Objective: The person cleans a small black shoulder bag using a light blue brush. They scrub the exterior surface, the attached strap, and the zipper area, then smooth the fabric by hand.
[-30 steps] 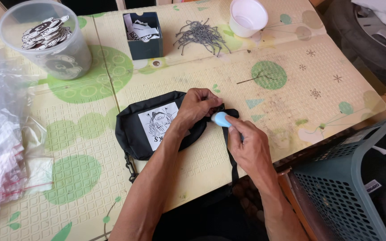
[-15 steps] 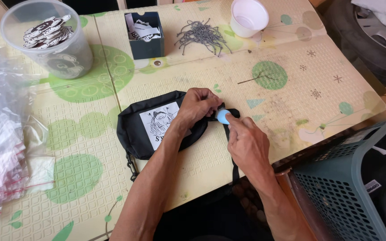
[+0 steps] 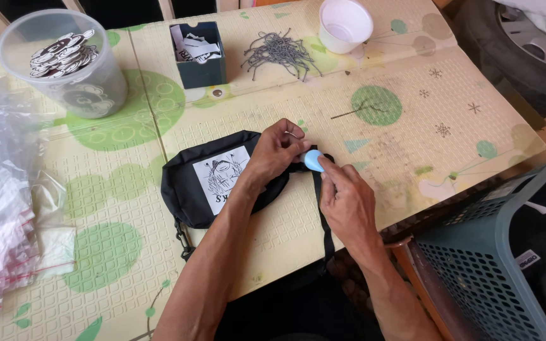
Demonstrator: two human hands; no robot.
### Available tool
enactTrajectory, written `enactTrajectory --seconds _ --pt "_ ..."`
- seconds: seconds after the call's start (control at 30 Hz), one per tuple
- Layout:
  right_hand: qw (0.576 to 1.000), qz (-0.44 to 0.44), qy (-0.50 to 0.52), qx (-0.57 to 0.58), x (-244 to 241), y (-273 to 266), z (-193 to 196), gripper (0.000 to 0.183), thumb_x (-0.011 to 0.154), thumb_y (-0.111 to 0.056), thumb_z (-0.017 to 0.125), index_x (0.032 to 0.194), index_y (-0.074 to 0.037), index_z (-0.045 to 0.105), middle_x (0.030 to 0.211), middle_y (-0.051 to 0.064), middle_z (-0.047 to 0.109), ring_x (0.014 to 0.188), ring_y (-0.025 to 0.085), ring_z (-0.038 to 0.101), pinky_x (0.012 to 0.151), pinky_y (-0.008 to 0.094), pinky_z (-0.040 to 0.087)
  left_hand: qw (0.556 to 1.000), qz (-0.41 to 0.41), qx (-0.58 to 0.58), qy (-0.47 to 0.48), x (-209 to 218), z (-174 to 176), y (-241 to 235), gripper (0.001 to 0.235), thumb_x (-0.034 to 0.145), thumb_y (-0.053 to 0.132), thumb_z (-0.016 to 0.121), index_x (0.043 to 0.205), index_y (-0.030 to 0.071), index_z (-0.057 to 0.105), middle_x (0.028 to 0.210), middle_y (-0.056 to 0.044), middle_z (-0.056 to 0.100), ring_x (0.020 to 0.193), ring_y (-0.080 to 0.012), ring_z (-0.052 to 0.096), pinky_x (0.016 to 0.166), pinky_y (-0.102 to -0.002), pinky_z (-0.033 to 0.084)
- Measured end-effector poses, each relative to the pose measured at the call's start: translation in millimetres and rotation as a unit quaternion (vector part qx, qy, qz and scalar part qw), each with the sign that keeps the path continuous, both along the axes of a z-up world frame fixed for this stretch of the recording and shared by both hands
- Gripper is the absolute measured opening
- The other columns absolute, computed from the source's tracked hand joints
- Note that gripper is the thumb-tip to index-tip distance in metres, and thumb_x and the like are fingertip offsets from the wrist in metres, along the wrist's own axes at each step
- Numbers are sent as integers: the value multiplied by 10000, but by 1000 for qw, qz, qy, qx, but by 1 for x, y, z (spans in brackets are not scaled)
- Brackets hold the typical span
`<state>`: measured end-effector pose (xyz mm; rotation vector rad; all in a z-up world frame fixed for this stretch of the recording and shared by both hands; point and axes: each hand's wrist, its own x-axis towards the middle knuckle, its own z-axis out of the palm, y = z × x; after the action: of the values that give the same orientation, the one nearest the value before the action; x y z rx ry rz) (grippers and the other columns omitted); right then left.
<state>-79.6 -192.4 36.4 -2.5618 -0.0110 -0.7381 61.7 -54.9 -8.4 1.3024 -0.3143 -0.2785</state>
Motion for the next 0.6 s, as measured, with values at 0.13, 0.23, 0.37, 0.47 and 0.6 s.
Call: enactTrajectory --seconds 0.13,0.23,0.37,0.47,0.6 --pt "1000 -12 -16 -6 1 -2 8 308 1005 -187 611 1281 -225 742 812 78 585 756 332 691 687 441 570 1000 5 -1 7 4 -2 0 274 868 89 796 1029 2 592 769 -158 691 661 -176 709 611 -275 655" --pt "1000 -1 -7 -10 -8 -5 11 317 983 -166 627 1269 -224 749 817 71 588 767 322 692 693 421 565 1000 -1 -6 6 6 -9 1 310 893 143 796 1030 17 548 768 -156 682 664 -189 720 602 -291 662" --pt "1000 4 1 -24 -7 -7 3 300 986 -182 631 1247 -252 762 846 22 609 788 273 707 705 385 571 1000 -15 -10 11 9 -13 -1 305 917 136 768 1035 30 508 775 -145 662 675 -189 718 610 -285 663" --pt "999 29 19 -17 -4 -7 5 296 977 -185 629 1224 -261 774 855 12 640 785 265 715 701 383 574 1000 -14 -9 9 12 -15 -2 302 920 128 766 1027 35 499 768 -140 652 670 -192 718 605 -285 664" --pt "999 31 12 -23 -3 -11 3 312 978 -178 633 1251 -257 762 872 15 644 836 279 719 725 389 573 1000 -10 -8 17 11 -15 -2 284 918 118 760 1002 30 503 755 -145 649 655 -193 721 585 -273 664"
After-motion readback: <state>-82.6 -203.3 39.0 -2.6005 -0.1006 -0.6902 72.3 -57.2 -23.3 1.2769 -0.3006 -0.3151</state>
